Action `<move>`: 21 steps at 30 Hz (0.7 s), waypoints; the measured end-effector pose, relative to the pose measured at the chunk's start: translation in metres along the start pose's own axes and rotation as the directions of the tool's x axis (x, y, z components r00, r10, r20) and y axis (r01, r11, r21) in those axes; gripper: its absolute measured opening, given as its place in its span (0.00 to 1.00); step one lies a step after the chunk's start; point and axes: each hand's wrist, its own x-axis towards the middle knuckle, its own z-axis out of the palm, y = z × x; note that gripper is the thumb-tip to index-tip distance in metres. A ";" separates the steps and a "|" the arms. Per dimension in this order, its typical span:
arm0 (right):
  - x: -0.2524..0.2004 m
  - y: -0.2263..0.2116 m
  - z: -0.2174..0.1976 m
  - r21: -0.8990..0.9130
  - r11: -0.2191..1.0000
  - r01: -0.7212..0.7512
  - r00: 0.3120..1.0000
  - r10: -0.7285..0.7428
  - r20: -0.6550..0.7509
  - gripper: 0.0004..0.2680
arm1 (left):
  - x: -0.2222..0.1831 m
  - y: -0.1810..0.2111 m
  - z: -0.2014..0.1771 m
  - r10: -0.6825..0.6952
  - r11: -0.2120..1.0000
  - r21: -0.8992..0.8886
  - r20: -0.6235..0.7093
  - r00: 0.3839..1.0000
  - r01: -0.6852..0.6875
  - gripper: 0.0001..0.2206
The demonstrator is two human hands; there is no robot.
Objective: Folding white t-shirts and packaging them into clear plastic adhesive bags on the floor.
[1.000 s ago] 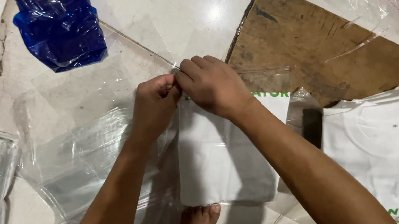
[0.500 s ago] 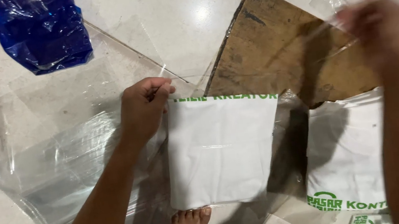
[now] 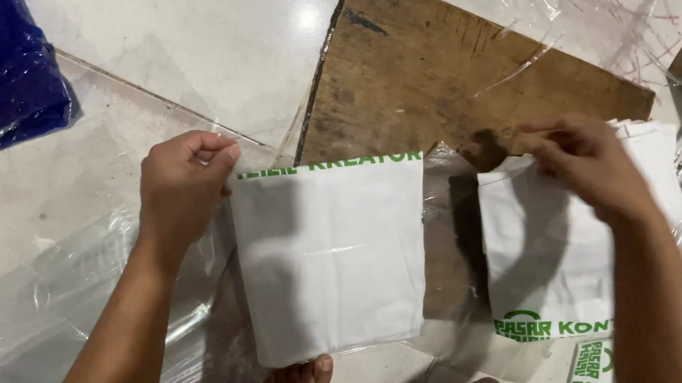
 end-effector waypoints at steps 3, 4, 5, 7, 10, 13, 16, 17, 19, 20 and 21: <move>0.008 0.036 0.134 -0.976 0.203 0.073 0.991 -0.122 0.049 0.08 | 0.005 0.004 -0.002 -0.107 0.993 -0.048 0.034 0.994 0.109 0.08; 0.029 0.048 0.130 -0.944 0.328 0.039 0.997 -0.069 0.017 0.09 | 0.003 0.007 -0.003 -0.136 0.989 -0.045 0.038 0.990 0.138 0.08; 0.049 0.061 0.127 -0.896 0.445 -0.002 1.000 -0.011 -0.008 0.10 | 0.002 0.010 -0.005 -0.165 0.985 -0.043 0.042 0.985 0.167 0.08; 0.054 0.072 0.139 -0.919 0.395 0.015 0.999 -0.034 0.001 0.09 | 0.002 0.010 -0.005 -0.194 0.980 -0.041 0.042 0.980 0.196 0.08; 0.060 0.083 0.147 -0.931 0.358 0.065 0.996 -0.086 0.037 0.08 | 0.003 0.009 -0.004 -0.220 0.973 -0.065 0.054 0.974 0.224 0.09; 0.049 0.078 0.156 -0.915 0.390 0.104 0.992 -0.100 0.070 0.08 | 0.005 0.009 -0.005 -0.225 0.969 -0.088 0.067 0.972 0.231 0.09; 0.042 0.077 0.155 -0.878 0.471 0.090 0.995 -0.084 0.057 0.06 | 0.003 0.010 -0.005 -0.231 0.967 -0.092 0.071 0.970 0.237 0.09; 0.042 0.078 0.154 -0.845 0.529 0.074 0.996 -0.073 0.042 0.06 | 0.002 0.012 -0.007 -0.232 0.966 -0.101 0.065 0.971 0.238 0.08; 0.029 0.074 0.167 -0.837 0.535 0.113 0.993 -0.051 0.102 0.05 | 0.003 0.004 -0.010 -0.203 0.976 -0.061 0.077 0.976 0.208 0.08; 0.022 0.072 0.172 -0.826 0.543 0.151 0.987 -0.039 0.156 0.05 | 0.004 0.000 -0.011 -0.170 0.985 -0.022 0.098 0.980 0.173 0.07; 0.020 0.069 0.170 -0.826 0.544 0.148 0.987 -0.034 0.155 0.05 | 0.002 0.002 -0.014 -0.175 0.984 -0.020 0.097 0.980 0.177 0.07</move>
